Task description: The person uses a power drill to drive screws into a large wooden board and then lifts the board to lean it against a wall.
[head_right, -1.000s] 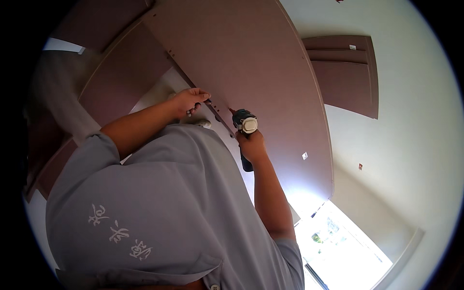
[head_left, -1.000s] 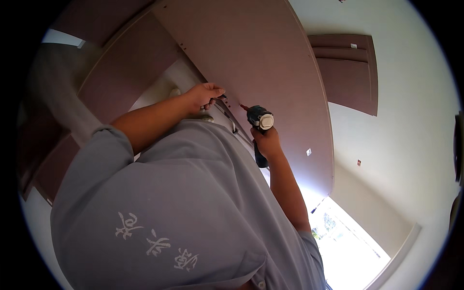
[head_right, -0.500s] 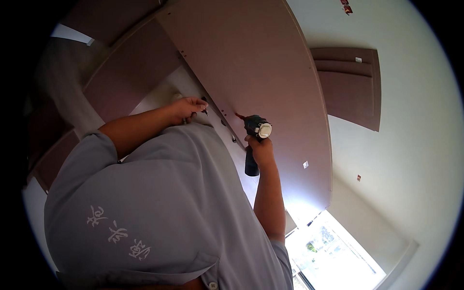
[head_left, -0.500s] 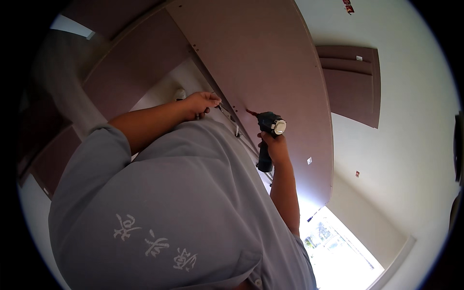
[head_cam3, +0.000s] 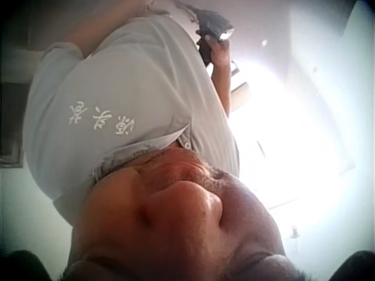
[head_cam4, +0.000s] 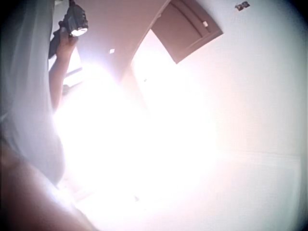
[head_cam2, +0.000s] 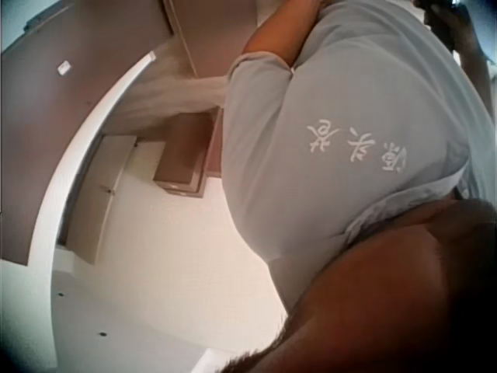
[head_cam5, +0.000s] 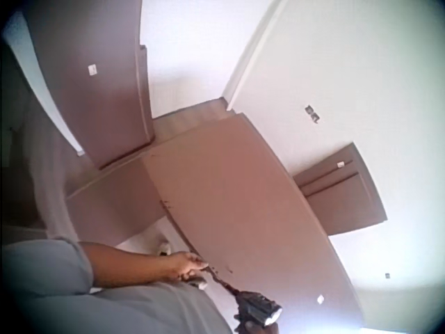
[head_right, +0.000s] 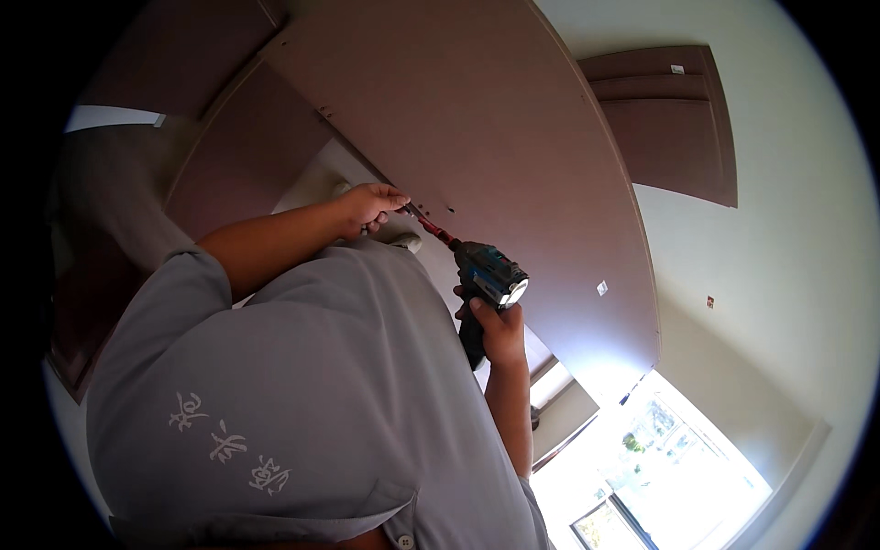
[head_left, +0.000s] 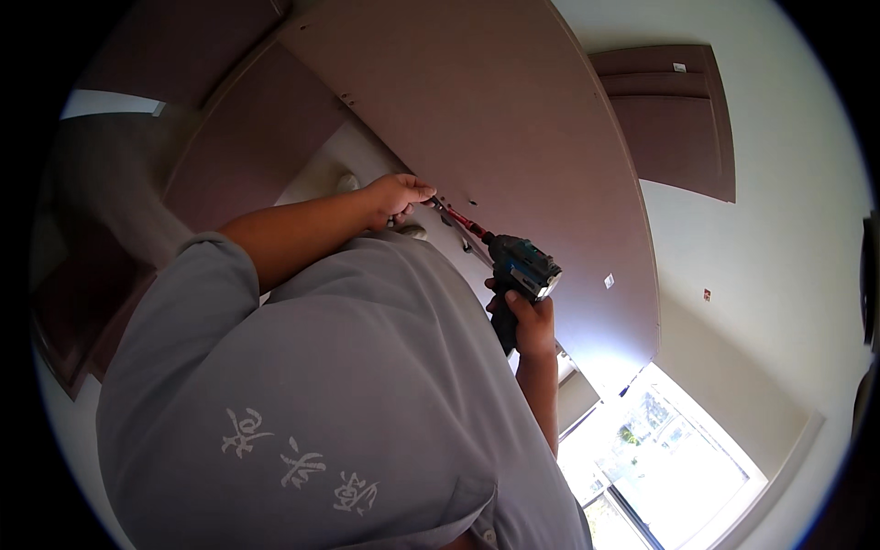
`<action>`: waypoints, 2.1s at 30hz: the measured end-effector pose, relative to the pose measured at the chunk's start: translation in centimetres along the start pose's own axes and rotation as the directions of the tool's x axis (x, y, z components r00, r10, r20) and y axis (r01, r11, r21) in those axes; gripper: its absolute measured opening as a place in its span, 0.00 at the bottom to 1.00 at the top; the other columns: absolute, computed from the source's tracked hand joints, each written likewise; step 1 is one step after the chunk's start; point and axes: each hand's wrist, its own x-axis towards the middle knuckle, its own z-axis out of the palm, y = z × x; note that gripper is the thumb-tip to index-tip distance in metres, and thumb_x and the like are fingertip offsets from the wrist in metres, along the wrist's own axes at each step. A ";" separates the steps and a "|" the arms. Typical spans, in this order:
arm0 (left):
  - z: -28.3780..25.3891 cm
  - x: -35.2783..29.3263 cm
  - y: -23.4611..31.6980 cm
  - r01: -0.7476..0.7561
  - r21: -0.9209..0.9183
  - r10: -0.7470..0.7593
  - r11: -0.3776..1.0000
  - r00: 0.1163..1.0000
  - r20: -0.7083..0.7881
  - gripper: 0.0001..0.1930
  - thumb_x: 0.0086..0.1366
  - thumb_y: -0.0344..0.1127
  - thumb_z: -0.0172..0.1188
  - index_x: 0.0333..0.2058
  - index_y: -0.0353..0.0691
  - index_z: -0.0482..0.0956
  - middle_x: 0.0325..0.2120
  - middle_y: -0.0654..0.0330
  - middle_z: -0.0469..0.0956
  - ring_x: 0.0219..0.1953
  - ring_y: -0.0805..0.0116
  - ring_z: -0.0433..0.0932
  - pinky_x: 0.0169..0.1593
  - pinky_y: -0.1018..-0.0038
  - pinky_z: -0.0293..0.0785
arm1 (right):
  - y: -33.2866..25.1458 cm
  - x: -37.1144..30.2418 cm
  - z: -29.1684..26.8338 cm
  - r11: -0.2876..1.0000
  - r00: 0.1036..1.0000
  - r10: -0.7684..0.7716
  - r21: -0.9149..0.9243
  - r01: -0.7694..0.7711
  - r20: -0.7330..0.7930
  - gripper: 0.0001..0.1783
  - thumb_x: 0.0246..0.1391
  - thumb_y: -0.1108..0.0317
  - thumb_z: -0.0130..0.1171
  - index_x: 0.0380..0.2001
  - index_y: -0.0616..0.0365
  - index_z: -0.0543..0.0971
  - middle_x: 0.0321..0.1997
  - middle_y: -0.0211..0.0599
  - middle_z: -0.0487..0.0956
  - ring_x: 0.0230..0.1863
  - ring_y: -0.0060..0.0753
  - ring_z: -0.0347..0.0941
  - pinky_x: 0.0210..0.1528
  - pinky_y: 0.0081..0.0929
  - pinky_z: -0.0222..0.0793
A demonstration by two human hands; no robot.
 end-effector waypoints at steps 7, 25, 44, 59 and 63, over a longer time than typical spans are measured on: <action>2.1 0.7 0.2 0.083 0.045 -0.086 0.996 0.994 0.069 0.13 0.73 0.41 0.63 0.52 0.44 0.78 0.42 0.63 0.79 0.24 0.82 0.61 0.22 0.82 0.58 | 1.9 0.3 -0.8 0.997 1.000 0.006 0.071 -0.005 -0.013 0.27 0.60 0.68 0.59 0.60 0.69 0.73 0.51 0.49 0.82 0.42 0.35 0.80 0.45 0.33 0.79; -3.9 1.6 -0.3 0.109 -0.285 -0.145 0.952 0.984 -0.109 0.14 0.78 0.44 0.51 0.41 0.42 0.80 0.35 0.60 0.81 0.31 0.73 0.79 0.29 0.79 0.78 | 2.0 5.3 0.7 0.606 0.982 0.022 -0.779 -0.162 -0.188 0.20 0.57 0.60 0.65 0.48 0.63 0.81 0.40 0.53 0.86 0.45 0.52 0.84 0.46 0.43 0.77; -1.2 -0.7 -1.5 -0.042 -0.165 0.050 0.985 0.998 0.044 0.09 0.76 0.33 0.56 0.52 0.41 0.75 0.41 0.59 0.81 0.38 0.71 0.81 0.34 0.78 0.82 | -0.9 8.3 1.1 0.700 0.987 0.138 -0.696 -0.159 -0.087 0.17 0.58 0.62 0.65 0.45 0.64 0.80 0.33 0.42 0.84 0.32 0.36 0.81 0.38 0.36 0.77; -0.6 -8.1 -6.0 -0.085 -0.162 0.063 0.983 0.989 -0.133 0.10 0.77 0.41 0.54 0.46 0.43 0.79 0.29 0.69 0.69 0.27 0.81 0.66 0.24 0.81 0.63 | -1.3 7.3 1.3 0.504 0.998 0.017 -0.863 0.046 0.064 0.20 0.58 0.59 0.65 0.45 0.64 0.79 0.32 0.47 0.84 0.33 0.42 0.84 0.39 0.38 0.77; 1.0 -8.0 -8.2 -0.158 -0.120 0.148 0.980 0.985 -0.090 0.10 0.78 0.40 0.53 0.46 0.42 0.78 0.30 0.68 0.70 0.27 0.81 0.67 0.26 0.82 0.64 | -0.8 4.4 -0.2 0.569 0.990 -0.104 -0.811 0.136 0.093 0.19 0.58 0.61 0.66 0.45 0.65 0.80 0.35 0.45 0.85 0.32 0.36 0.83 0.39 0.37 0.77</action>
